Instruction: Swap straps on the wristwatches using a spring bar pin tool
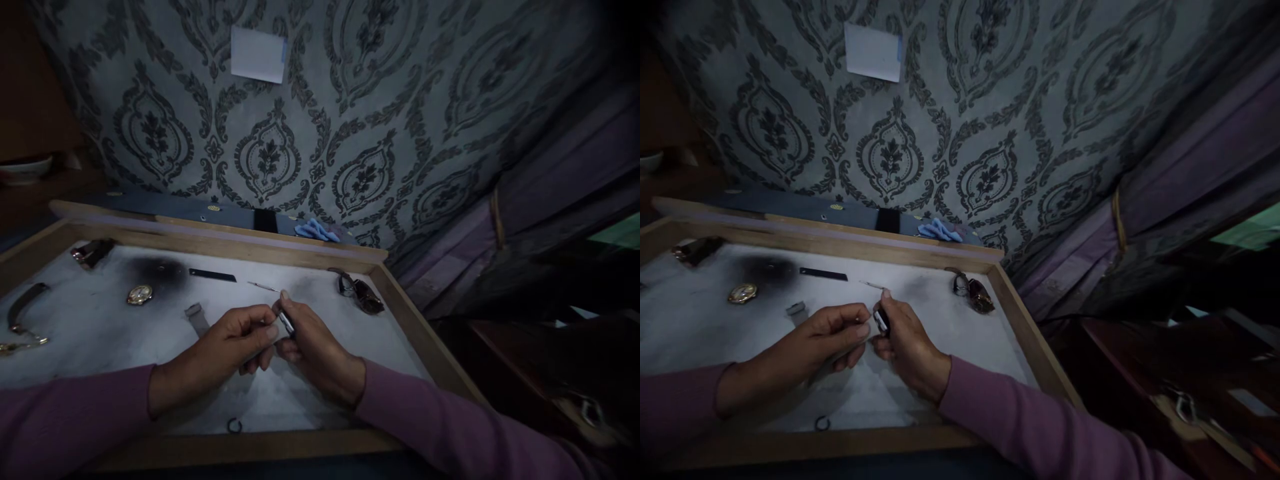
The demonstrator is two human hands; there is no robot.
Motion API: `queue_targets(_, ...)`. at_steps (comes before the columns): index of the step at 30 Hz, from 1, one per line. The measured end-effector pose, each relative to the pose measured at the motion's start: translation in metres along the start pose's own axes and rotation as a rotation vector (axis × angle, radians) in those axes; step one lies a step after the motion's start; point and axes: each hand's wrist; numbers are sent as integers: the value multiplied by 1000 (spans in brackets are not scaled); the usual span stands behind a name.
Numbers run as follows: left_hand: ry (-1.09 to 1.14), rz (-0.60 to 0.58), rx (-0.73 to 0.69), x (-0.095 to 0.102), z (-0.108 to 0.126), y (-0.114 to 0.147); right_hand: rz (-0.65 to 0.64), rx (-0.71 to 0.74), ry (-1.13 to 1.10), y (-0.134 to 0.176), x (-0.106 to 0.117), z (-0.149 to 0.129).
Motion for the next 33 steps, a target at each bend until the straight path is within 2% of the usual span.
queue_targets(9,-31,-23,-25,2,-4,-1,43,40,57,2,-3,2)
queue_targets(22,-73,-61,-73,1,-1,4,67,186,139,6,-7,0)
queue_targets(33,-37,-68,-8,2,-1,6,75,334,287,5,-2,4)
Point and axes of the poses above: each hand's wrist, its own y-axis away from the middle knuckle, its own x-axis out of the back of the hand, z = x × y, and after that the axes turned 7 degrees about y, right-handed
